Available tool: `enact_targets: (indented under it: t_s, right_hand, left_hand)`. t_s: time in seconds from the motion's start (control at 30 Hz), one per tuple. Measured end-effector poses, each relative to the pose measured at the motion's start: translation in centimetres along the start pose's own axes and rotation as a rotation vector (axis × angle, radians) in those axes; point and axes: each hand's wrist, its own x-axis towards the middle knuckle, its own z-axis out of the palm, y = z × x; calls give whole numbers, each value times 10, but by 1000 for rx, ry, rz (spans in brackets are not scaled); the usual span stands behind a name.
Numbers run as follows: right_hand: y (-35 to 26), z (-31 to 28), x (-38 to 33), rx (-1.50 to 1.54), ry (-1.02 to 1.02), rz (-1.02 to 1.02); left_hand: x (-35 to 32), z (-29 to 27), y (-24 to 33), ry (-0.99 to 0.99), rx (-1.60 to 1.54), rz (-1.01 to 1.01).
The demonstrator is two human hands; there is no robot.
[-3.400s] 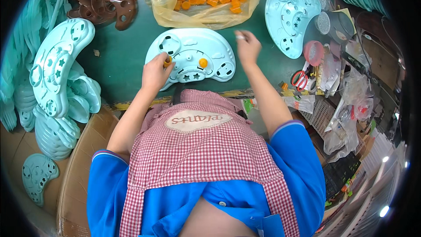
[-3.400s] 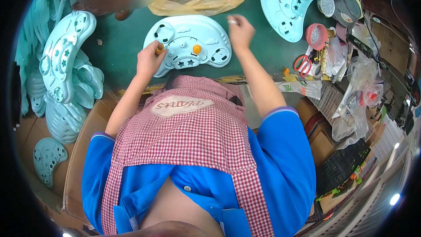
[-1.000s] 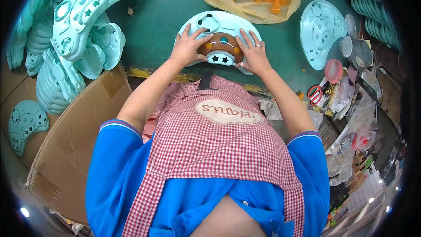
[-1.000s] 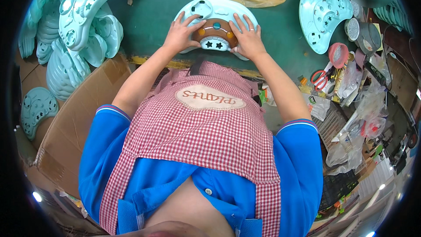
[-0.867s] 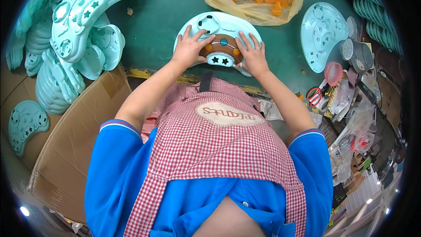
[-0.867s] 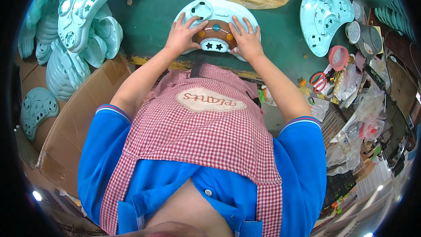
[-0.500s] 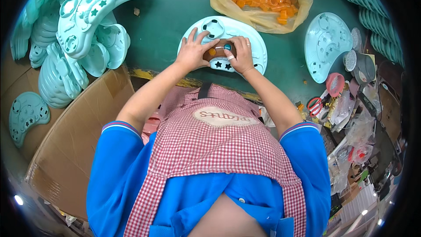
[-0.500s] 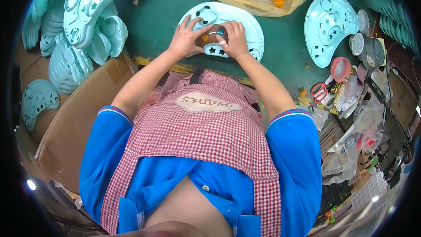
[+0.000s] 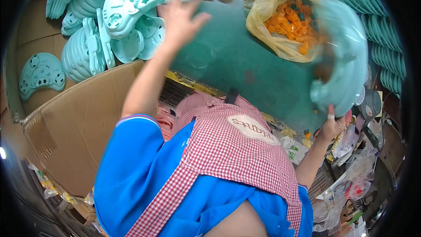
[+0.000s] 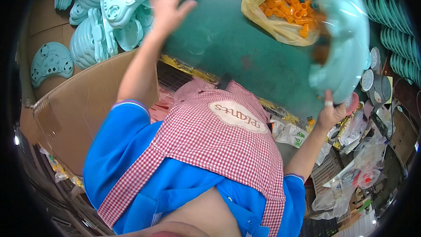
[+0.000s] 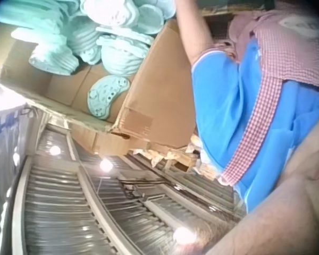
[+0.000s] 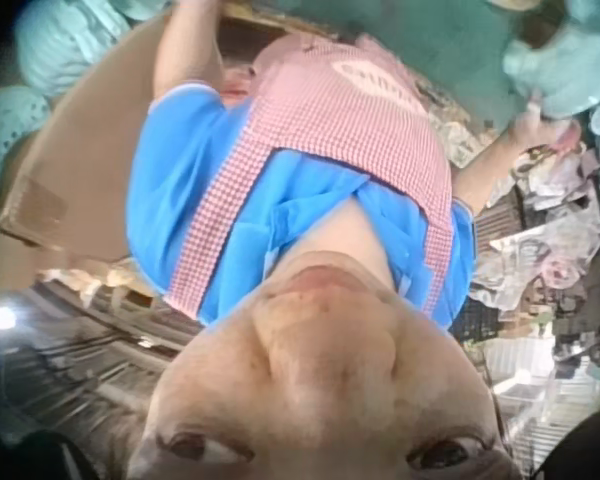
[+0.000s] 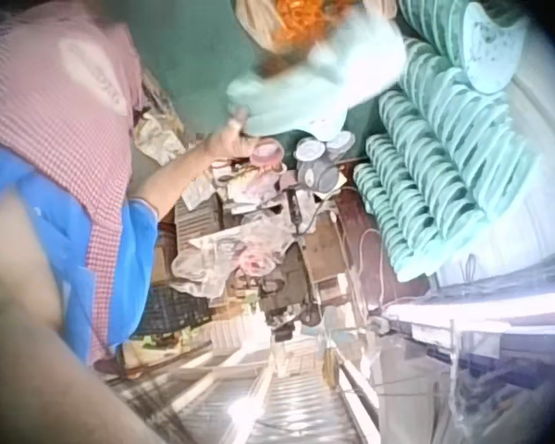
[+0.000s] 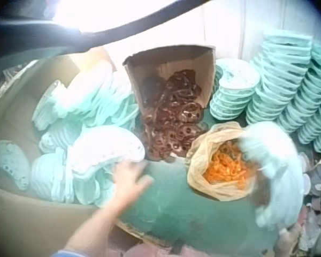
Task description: The person assembles light blue plastic trays by inserting orange and brown plastic pieces into designated slots. They repeatedly pick trays from a stack, insert the pieces, and place the completed trays aside. The person also moves a cardboard box labeled 'SPEAKER' to clear the workspace.
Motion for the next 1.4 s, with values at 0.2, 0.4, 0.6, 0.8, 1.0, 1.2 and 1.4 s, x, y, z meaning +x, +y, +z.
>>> enact_targets:
  t_s: [0.2, 0.4, 0.6, 0.8, 1.0, 1.2, 1.4]
  right_hand:
    - [117, -58, 63, -1256, 2, 11]
    - [81, 53, 77, -972, -86, -445]
    - [125, 171, 93, -735, -469, -431]
    - [124, 220, 112, -1239, -608, -290]
    - [106, 187, 67, -863, -475, -229]
    - [78, 164, -45, -551, -778, -142]
    - [78, 181, -60, -742, -760, -58]
  left_hand:
    - [60, -6, -147, -90, 432, -91]
    - [-43, 9, 50, 216, -30, 425]
    - [-75, 98, 146, -362, -355, 525]
    - [61, 167, 177, -313, -149, 394]
    - [56, 162, 185, -200, -275, 402]
    - [-62, 95, 110, -571, -384, 437]
    - [-96, 108, 106, -309, -597, 348]
